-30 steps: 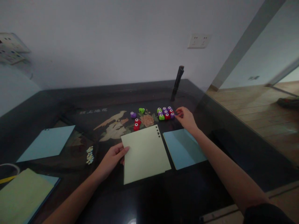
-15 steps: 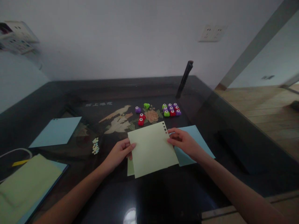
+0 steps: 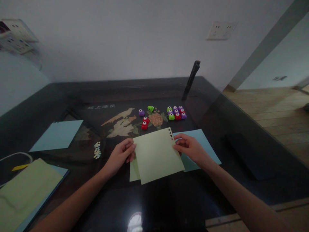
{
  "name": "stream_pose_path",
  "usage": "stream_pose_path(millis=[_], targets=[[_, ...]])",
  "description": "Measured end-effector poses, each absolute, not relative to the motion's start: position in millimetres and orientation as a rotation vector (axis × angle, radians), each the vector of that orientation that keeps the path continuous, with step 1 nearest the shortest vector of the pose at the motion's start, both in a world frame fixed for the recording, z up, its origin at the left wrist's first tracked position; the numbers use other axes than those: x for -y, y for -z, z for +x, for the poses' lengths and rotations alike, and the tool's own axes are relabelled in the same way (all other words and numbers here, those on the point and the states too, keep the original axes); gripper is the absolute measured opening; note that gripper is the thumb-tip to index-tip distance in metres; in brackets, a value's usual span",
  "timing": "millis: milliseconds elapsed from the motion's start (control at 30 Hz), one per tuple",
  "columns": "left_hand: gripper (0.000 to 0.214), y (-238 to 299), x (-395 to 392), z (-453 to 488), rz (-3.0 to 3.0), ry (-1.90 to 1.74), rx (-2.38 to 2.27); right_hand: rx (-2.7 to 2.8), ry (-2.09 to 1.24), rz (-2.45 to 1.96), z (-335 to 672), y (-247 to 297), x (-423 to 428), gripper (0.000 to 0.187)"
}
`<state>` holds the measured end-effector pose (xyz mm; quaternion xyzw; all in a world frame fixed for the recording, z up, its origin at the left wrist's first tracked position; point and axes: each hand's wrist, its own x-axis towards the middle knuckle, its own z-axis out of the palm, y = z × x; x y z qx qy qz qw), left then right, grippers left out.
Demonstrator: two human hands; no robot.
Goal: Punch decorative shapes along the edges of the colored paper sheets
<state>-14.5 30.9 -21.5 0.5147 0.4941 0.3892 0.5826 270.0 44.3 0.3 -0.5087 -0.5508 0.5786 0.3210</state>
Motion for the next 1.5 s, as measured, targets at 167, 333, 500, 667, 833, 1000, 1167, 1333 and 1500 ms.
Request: stream_pose_path(millis=[167,333,500,667,833,1000,1167,1333,1500], targets=[[0.026,20,-30,-12,1.221,-0.940,-1.165,1.452,-1.531,-1.305,270,-1,-45,0.027],[0.034,7,-31,-12,1.399,-0.908,-1.213,1.431,-1.536,-1.328,272,-12,-42,0.025],[0.025,-17,-42,-4,1.623,-0.850,-1.218,1.388,-1.456,-1.342,285,-23,-39,0.028],[0.022,-37,-71,39,1.795,-0.793,-1.080,1.256,-1.268,-1.483,321,-31,-41,0.036],[0.027,-34,-101,96,2.019,-0.796,-1.004,1.100,-1.069,-1.560,367,-26,-42,0.041],[0.040,-17,-111,125,2.191,-0.677,-1.040,1.074,-1.080,-1.651,390,-12,-42,0.041],[0.040,-4,-109,131,2.179,-0.501,-1.175,1.191,-1.019,-1.746,394,-8,-45,0.035],[0.039,2,-109,132,2.185,-0.395,-1.250,1.487,-0.981,-1.829,395,0,-49,0.026],[0.038,1,-107,132,2.226,-0.301,-1.301,1.613,-0.898,-1.904,397,10,-50,0.021]])
